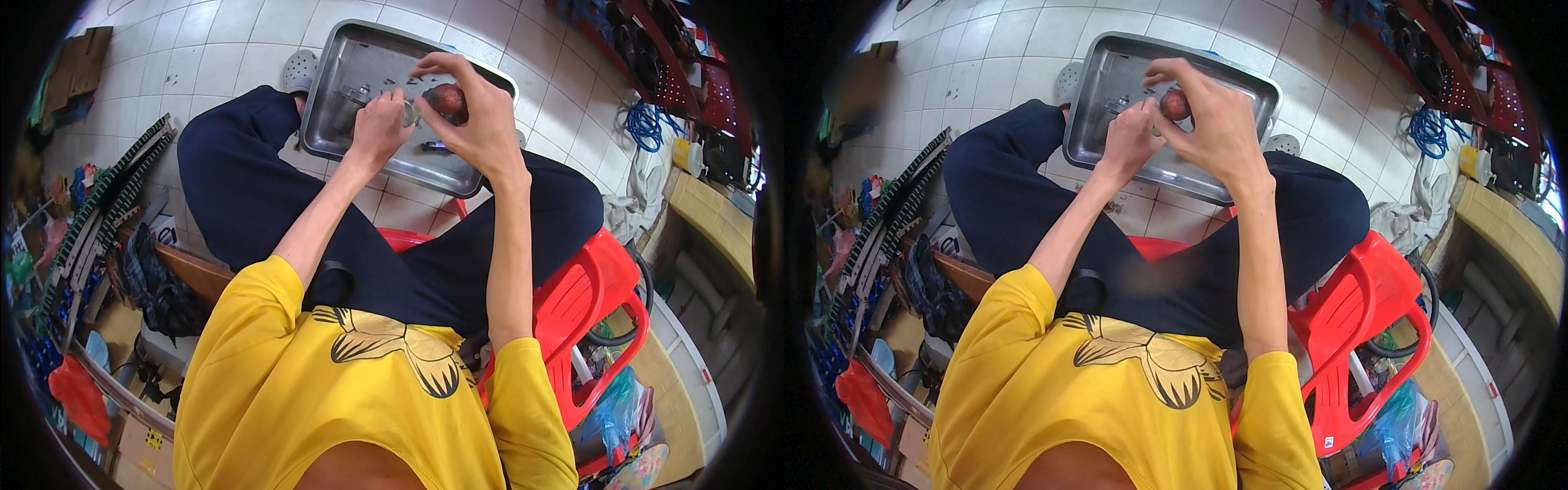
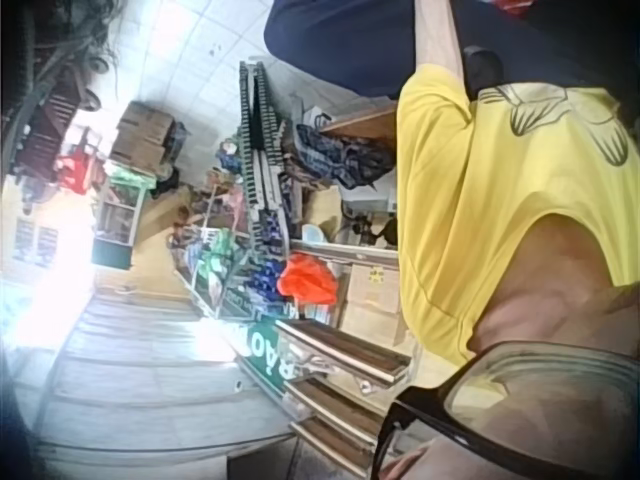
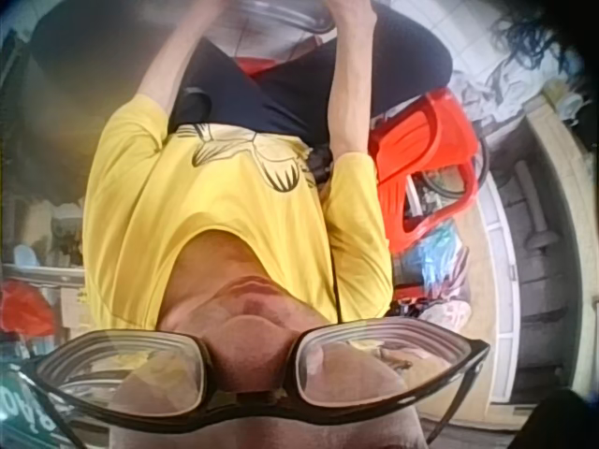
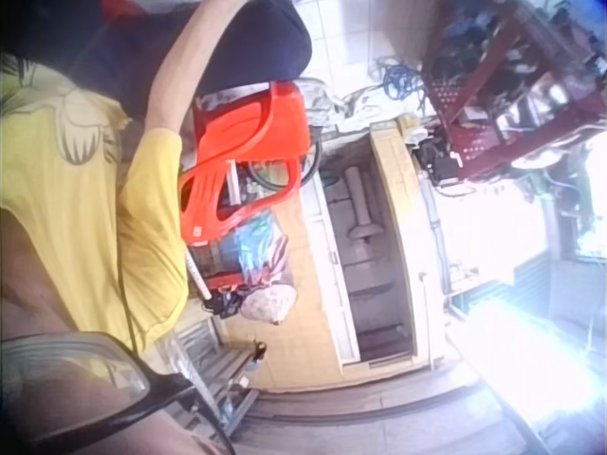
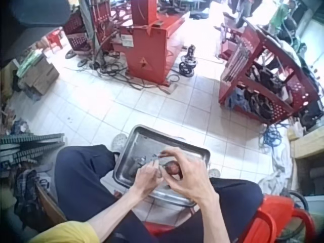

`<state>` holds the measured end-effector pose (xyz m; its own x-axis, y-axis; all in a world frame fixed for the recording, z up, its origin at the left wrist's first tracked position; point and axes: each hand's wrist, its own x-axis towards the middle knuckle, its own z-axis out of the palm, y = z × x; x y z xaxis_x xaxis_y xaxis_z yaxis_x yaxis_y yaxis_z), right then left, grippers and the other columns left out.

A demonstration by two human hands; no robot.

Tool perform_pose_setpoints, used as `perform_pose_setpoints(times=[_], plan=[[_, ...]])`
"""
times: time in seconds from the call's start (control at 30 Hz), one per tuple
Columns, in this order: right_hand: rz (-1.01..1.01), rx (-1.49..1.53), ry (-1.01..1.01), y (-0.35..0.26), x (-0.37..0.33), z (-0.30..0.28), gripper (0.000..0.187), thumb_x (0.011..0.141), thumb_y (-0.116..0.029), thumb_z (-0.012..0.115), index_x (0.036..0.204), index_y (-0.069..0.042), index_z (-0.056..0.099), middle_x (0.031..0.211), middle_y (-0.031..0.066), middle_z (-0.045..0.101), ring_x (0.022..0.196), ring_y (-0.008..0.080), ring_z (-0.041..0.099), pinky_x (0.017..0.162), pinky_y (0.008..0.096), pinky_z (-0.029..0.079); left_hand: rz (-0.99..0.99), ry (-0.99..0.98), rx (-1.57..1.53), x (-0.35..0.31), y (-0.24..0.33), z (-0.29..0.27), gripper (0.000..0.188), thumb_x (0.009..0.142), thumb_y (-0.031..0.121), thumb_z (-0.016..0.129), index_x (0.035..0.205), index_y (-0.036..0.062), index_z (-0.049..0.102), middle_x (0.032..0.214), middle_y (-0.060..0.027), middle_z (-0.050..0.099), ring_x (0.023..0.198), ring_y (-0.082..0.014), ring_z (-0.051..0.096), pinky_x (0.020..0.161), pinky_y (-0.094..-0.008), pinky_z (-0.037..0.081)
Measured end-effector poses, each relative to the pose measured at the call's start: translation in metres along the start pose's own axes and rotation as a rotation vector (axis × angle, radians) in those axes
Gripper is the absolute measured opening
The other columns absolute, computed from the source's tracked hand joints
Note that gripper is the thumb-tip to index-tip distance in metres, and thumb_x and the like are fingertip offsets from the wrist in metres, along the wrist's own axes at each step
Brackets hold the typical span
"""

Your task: The person disassembles a starter motor by using a screwdriver to remove screws and pry the components apart while holding the object over a metal tray.

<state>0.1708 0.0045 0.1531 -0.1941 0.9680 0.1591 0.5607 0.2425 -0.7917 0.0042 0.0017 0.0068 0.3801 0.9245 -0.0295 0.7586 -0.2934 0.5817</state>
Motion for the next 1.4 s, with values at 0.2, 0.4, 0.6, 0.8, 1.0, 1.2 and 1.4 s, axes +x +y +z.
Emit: perform_pose_setpoints(times=[0.2, 0.4, 0.6, 0.8, 1.0, 1.2, 1.4], plan=[[0.103, 0.245, -0.156, -0.004, -0.004, -0.015, 0.041, 0.080, -0.009, 0.085, 0.117, -0.007, 0.069, 0.103, 0.0040, 0.075, 0.084, 0.0165, 0.072, 0.073, 0.0283, 0.056, -0.008, 0.008, -0.083, -0.001, -0.003, 0.005, 0.036, 0.080, 0.021, 0.080, 0.100, -0.0003, 0.059, 0.094, -0.0215, 0.071, 0.090, -0.0402, 0.073, 0.073, -0.0493, 0.060], [0.014, -0.243, 0.101, -0.001, 0.002, 0.002, 0.034, 0.079, -0.011, 0.084, 0.107, -0.007, 0.066, 0.098, 0.0034, 0.072, 0.067, 0.0157, 0.066, 0.060, 0.0298, 0.050, -0.030, -0.008, -0.076, -0.001, 0.000, 0.002, 0.036, 0.080, 0.021, 0.080, 0.101, 0.0002, 0.059, 0.094, -0.0201, 0.071, 0.092, -0.0386, 0.072, 0.075, -0.0480, 0.059], [-0.035, -0.010, -0.038, 0.016, 0.000, 0.002, 0.038, 0.081, -0.023, 0.081, 0.113, -0.011, 0.064, 0.102, 0.0031, 0.069, 0.076, 0.0236, 0.068, 0.062, 0.0359, 0.051, 0.031, 0.002, 0.010, -0.002, 0.000, 0.001, 0.036, 0.080, 0.021, 0.079, 0.101, 0.0011, 0.059, 0.095, -0.0197, 0.071, 0.093, -0.0377, 0.072, 0.075, -0.0476, 0.059], [0.111, 0.265, -0.095, 0.008, -0.006, -0.018, 0.038, 0.084, -0.014, 0.084, 0.117, -0.007, 0.067, 0.092, 0.0071, 0.072, 0.080, 0.0178, 0.069, 0.076, 0.0303, 0.056, -0.022, -0.019, 0.008, -0.001, 0.001, 0.001, 0.036, 0.080, 0.021, 0.080, 0.104, 0.0025, 0.060, 0.096, -0.0185, 0.071, 0.093, -0.0377, 0.071, 0.075, -0.0480, 0.059], [0.071, -0.016, 0.027, 0.005, -0.003, -0.010, 0.035, 0.087, -0.016, 0.080, 0.117, -0.006, 0.066, 0.097, 0.0089, 0.072, 0.086, 0.0197, 0.071, 0.079, 0.0322, 0.057, -0.037, -0.052, 0.039, -0.001, 0.003, 0.000, 0.041, 0.078, 0.022, 0.084, 0.107, 0.0039, 0.061, 0.099, -0.0171, 0.071, 0.094, -0.0382, 0.071, 0.077, -0.0478, 0.058], [0.052, 0.285, -0.199, 0.019, -0.006, -0.016, 0.038, 0.085, -0.025, 0.081, 0.117, -0.012, 0.065, 0.107, 0.0056, 0.072, 0.084, 0.0239, 0.072, 0.070, 0.0355, 0.056, 0.045, -0.005, 0.012, -0.001, -0.005, 0.005, 0.043, 0.079, 0.023, 0.084, 0.107, 0.0020, 0.059, 0.097, -0.0190, 0.071, 0.095, -0.0371, 0.072, 0.077, -0.0472, 0.059], [0.200, 0.078, -0.125, 0.012, -0.005, -0.017, 0.037, 0.086, -0.025, 0.082, 0.113, -0.009, 0.063, 0.107, 0.0049, 0.071, 0.083, 0.0237, 0.073, 0.070, 0.0335, 0.056, -0.009, -0.029, 0.019, 0.000, 0.002, 0.002, 0.041, 0.079, 0.023, 0.083, 0.105, 0.0017, 0.060, 0.100, -0.0186, 0.071, 0.096, -0.0371, 0.072, 0.078, -0.0481, 0.059]])
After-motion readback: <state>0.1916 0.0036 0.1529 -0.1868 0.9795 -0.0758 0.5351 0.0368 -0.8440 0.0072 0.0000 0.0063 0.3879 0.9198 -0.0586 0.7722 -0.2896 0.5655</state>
